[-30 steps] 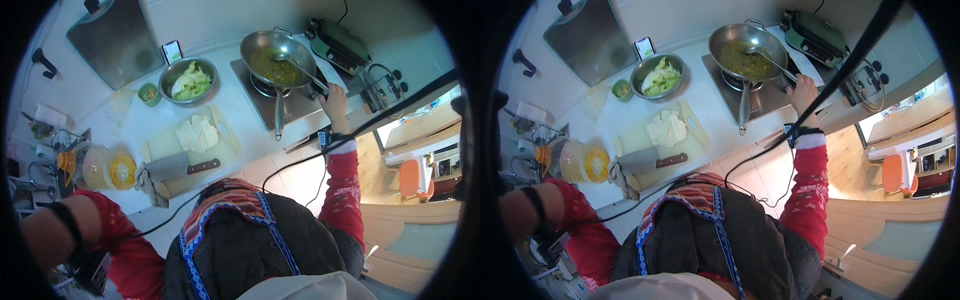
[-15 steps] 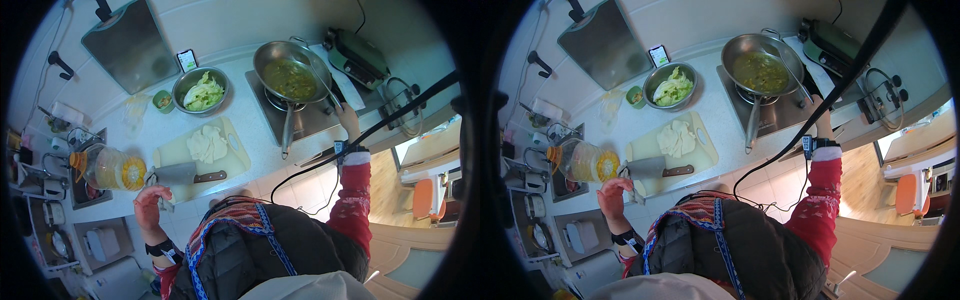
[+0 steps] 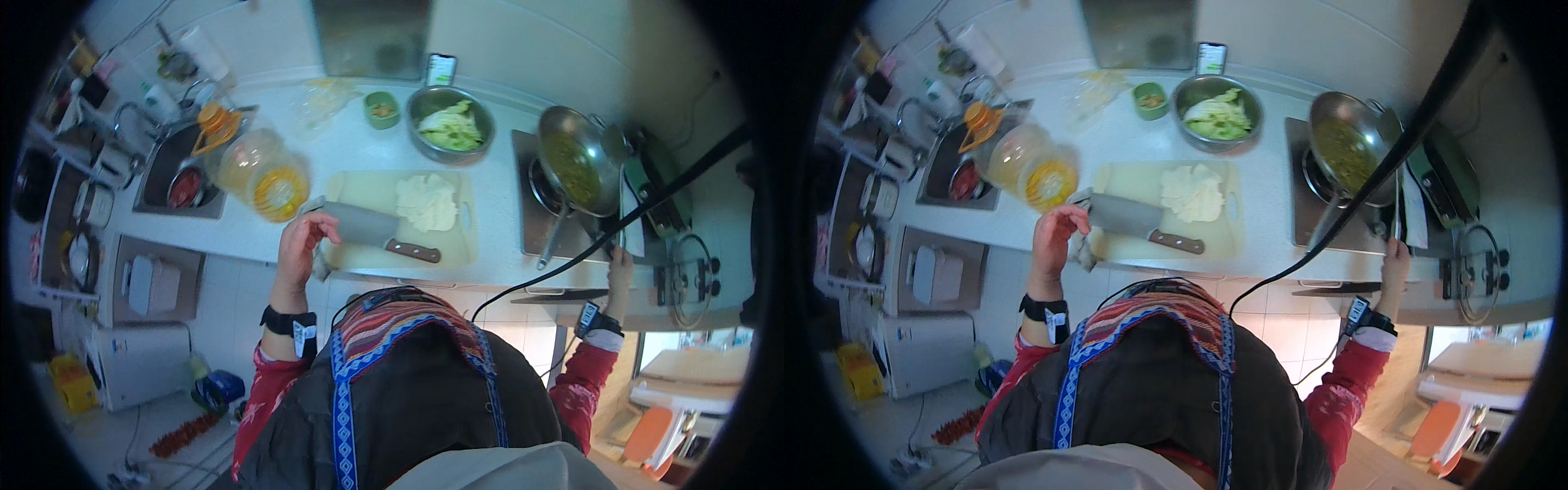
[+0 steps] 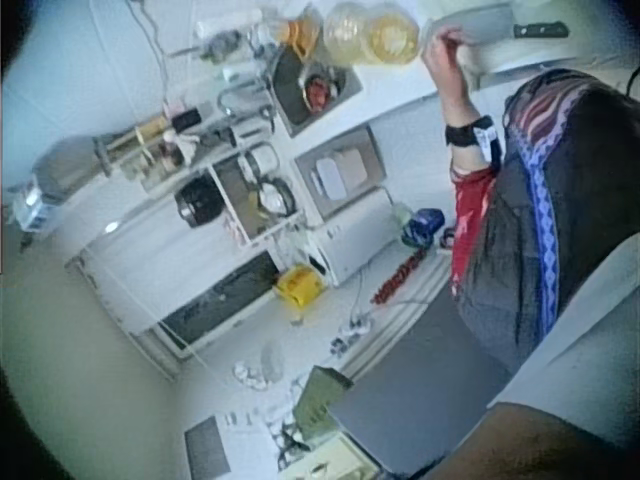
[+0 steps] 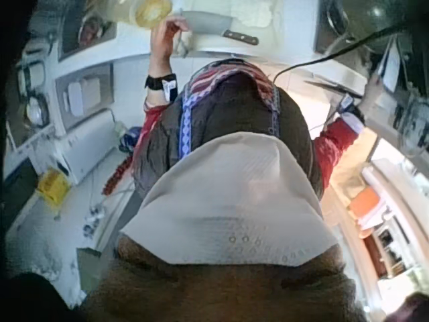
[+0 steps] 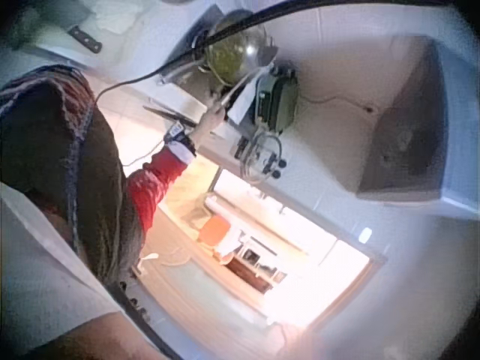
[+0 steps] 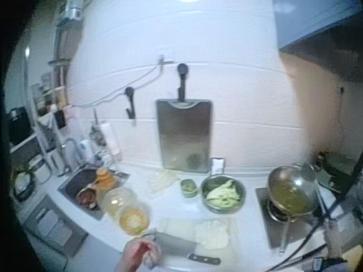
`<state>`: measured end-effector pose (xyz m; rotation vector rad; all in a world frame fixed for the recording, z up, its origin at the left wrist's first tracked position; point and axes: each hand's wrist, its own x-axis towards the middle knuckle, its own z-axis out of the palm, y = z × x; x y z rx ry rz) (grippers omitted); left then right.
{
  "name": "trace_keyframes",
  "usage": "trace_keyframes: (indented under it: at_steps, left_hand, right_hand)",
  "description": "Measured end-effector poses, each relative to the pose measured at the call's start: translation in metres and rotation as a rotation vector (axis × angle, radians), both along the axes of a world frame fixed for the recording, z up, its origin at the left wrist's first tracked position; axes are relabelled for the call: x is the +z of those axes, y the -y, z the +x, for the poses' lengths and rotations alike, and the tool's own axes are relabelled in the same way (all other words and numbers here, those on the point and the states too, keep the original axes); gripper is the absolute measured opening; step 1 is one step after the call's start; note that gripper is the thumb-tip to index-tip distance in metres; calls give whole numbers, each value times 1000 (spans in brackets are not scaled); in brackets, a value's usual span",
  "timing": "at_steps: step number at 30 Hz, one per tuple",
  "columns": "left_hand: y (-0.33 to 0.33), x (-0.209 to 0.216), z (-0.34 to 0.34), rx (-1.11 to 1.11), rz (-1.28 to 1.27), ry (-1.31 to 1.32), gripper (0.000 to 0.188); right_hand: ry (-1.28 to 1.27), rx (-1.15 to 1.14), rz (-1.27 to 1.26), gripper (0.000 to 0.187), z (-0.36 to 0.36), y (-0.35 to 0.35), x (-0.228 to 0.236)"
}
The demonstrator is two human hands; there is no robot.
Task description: The person stirs a pan on the stove, pours hot water from a kettle into the pan, then chops cabbage on a cutting board and transfers the pieces into a metal bowl. The person also adds a small amount of white powder from a green bowl into the pan and retrieves a plate from a shelf.
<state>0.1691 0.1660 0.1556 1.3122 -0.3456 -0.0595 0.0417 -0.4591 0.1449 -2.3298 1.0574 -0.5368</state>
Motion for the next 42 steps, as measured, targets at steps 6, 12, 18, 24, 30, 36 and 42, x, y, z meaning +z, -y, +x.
trace_keyframes:
  at_steps: [6, 12, 18, 24, 30, 36, 42]
  left_hand:
    - [-44, -11, 4, 907, 162, 234, 13]
    - [-79, -53, 40, 1049, 654, -6, 96]
    - [-67, -112, 82, 1058, 633, -48, 114]
    - [-101, -131, 135, 1033, 627, 2, 108]
    - [-143, -131, 204, 917, 637, 111, 104]
    - [-115, -110, 208, 1207, 821, 258, 56]
    - [34, -103, 267, 188, 188, -295, 29]
  right_hand:
    - [214, 12, 186, 32, -15, 5, -16]
    - [315, -99, 333, 35, -16, -29, 3]
    - [511, -98, 511, 35, -23, -97, 35]
    - [466, -144, 429, 35, -24, -131, 50]
    - [438, -47, 420, 34, -23, -162, 65]
    - [388, -103, 477, 32, -11, -174, 67]
    - [399, -96, 491, 31, -9, -189, 66]
